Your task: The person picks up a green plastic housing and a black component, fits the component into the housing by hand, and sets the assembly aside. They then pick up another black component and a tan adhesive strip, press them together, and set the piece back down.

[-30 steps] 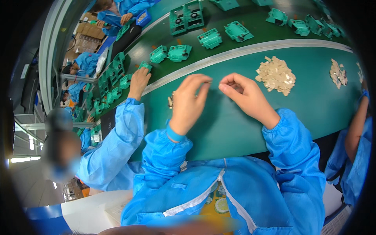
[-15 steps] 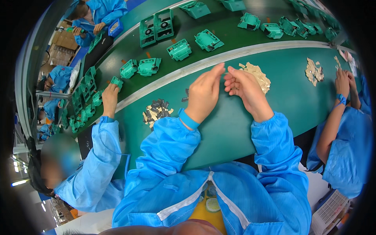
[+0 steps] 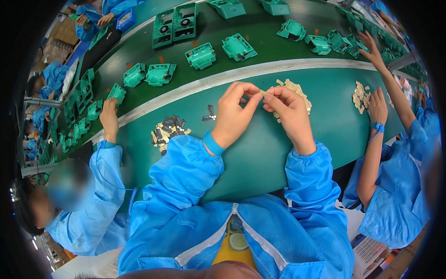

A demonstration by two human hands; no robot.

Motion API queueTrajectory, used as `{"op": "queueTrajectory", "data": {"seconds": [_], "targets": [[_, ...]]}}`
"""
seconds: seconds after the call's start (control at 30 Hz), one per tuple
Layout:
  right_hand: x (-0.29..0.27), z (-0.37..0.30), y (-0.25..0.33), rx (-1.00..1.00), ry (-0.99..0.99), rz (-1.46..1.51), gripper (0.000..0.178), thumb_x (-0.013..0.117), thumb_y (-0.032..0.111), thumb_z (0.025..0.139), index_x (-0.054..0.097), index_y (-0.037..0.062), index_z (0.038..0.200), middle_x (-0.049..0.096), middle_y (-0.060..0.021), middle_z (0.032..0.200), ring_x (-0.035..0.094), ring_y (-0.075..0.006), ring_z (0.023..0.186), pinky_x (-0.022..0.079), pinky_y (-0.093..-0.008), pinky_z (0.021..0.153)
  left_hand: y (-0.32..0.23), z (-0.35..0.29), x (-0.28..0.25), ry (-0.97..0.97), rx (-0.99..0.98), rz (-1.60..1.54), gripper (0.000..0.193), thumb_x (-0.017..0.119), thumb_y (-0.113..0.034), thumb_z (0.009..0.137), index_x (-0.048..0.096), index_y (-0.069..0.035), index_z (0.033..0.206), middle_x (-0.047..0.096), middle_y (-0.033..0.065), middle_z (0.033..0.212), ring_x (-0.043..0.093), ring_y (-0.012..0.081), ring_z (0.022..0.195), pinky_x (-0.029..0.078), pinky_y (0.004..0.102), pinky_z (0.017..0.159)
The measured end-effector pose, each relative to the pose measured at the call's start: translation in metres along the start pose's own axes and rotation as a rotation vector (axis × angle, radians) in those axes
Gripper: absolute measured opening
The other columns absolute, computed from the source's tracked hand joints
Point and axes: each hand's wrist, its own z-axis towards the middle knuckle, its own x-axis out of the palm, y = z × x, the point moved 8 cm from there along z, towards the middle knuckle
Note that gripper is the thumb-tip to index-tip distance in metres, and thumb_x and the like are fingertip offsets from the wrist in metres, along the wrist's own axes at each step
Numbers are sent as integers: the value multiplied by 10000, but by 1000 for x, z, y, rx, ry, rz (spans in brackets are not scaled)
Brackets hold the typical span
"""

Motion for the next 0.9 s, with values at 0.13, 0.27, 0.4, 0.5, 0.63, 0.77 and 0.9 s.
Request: {"op": "queueTrajectory", "data": {"seconds": [0.13, 0.27, 0.4, 0.5, 0.63, 0.77, 0.9], "targets": [[-1, 1, -3, 6, 3, -8, 170, 645, 101, 1010, 689, -30, 1109, 712, -48, 974, 670, -108, 875, 550, -256, 817, -10, -2, 2, -21, 205, 256, 110, 724, -87, 914, 725, -9, 992, 684, 106, 940, 679, 282, 844, 550, 368, 711], [-4, 1, -3, 4, -42, -77, 182, 636, 66, 1014, 684, -50, 1145, 729, -73, 993, 691, -122, 884, 568, -256, 822, -24, -5, 7, -19, 377, 460, 125, 723, -95, 890, 744, -43, 1002, 692, 69, 929, 668, 283, 843, 521, 404, 712], [-8, 1, -3, 3, -110, -81, 161, 646, 55, 1007, 688, -62, 1109, 732, -85, 988, 701, -130, 867, 580, -259, 796, -24, -5, 12, -6, 414, 511, 122, 725, -83, 866, 747, -68, 985, 693, 46, 909, 668, 262, 825, 507, 405, 709], [-9, 0, 1, 5, -121, -130, 147, 642, 51, 1005, 688, -64, 1085, 729, -76, 970, 700, -127, 860, 577, -257, 788, -24, -6, 15, -8, 414, 507, 101, 729, -89, 851, 735, -66, 949, 688, 43, 891, 668, 263, 816, 508, 406, 707], [-10, 0, 1, -64, -111, -269, 134, 642, 49, 997, 689, -58, 1063, 721, -60, 929, 685, -113, 838, 560, -250, 767, -24, -6, 20, 7, 437, 556, 90, 729, -89, 828, 721, -66, 914, 684, 43, 870, 669, 263, 807, 509, 405, 701], [-13, 0, -1, -91, -106, -370, 120, 647, 47, 983, 694, -50, 1037, 706, -49, 877, 660, -97, 802, 538, -251, 732, -21, -4, 24, 27, 430, 569, 90, 723, -84, 815, 718, -59, 901, 679, 59, 848, 666, 273, 772, 521, 408, 683], [-18, 0, 4, -106, -81, -387, 117, 635, 40, 981, 695, -47, 1031, 704, -49, 868, 657, -102, 794, 534, -255, 722, -12, 0, 24, 6, 326, 436, 79, 704, -65, 833, 717, -19, 896, 676, 81, 842, 661, 290, 735, 532, 394, 646]]}}
